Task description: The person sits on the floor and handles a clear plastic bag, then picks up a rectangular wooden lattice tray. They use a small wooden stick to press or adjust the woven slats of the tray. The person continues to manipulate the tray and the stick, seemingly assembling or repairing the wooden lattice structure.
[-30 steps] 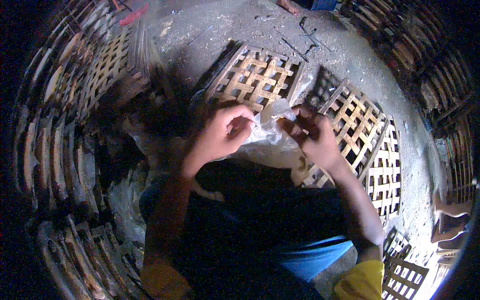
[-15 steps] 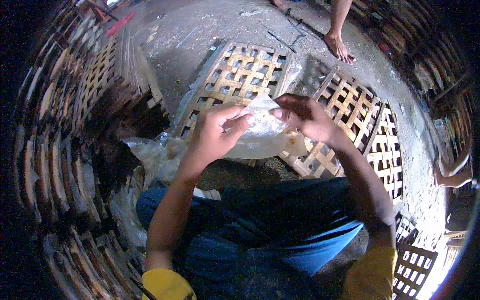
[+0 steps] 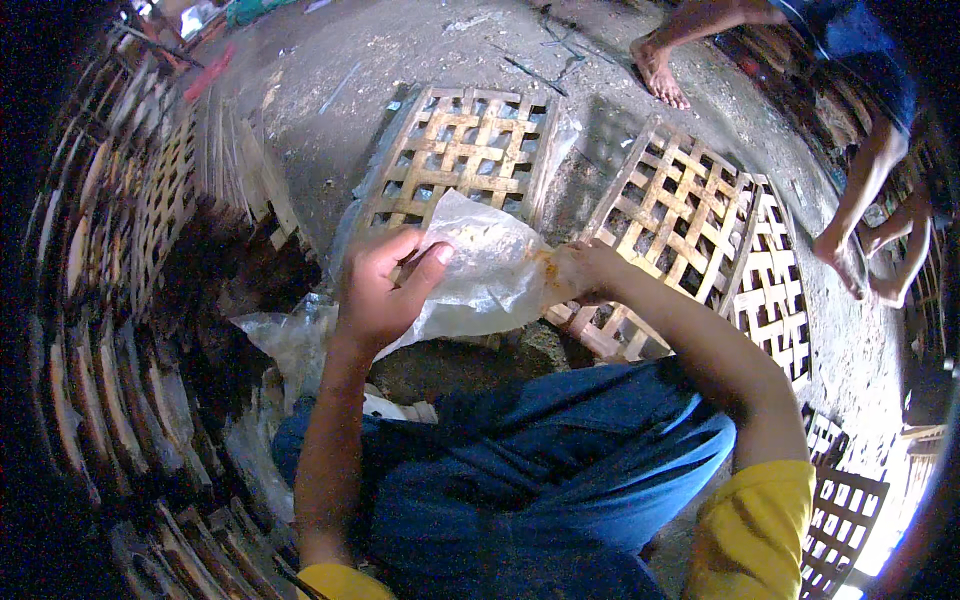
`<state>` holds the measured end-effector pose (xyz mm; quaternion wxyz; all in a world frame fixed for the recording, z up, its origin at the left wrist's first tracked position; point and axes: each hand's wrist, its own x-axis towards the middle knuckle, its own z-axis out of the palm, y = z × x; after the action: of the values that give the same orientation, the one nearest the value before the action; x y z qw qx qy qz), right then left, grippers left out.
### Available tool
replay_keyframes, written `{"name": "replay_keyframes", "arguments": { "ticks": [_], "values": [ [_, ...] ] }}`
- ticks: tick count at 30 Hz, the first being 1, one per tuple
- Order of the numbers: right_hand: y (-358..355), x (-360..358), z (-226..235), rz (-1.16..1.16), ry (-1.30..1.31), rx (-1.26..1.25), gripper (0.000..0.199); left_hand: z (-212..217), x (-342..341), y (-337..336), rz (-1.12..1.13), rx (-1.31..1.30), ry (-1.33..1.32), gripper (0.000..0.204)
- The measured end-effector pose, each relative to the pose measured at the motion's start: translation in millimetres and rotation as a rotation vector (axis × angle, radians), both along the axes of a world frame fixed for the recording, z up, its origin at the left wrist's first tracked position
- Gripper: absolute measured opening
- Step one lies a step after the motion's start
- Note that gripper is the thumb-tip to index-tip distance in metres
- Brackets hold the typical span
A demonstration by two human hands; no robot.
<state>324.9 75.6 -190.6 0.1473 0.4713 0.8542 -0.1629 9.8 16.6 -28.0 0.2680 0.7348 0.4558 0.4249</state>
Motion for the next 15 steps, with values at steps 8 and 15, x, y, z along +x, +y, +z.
{"name": "replay_keyframes", "arguments": {
  "ticks": [8, 15],
  "values": [
    [-23, 32, 31, 0.111, -0.26, -0.099, 0.035, -17, 3, -1, 0.049, -0.081, -0.053, 0.021],
    [-22, 67, 5, -0.115, -0.62, -0.483, 0.045, -14, 26, -9, -0.134, -0.047, 0.055, 0.026]
  ]
}}
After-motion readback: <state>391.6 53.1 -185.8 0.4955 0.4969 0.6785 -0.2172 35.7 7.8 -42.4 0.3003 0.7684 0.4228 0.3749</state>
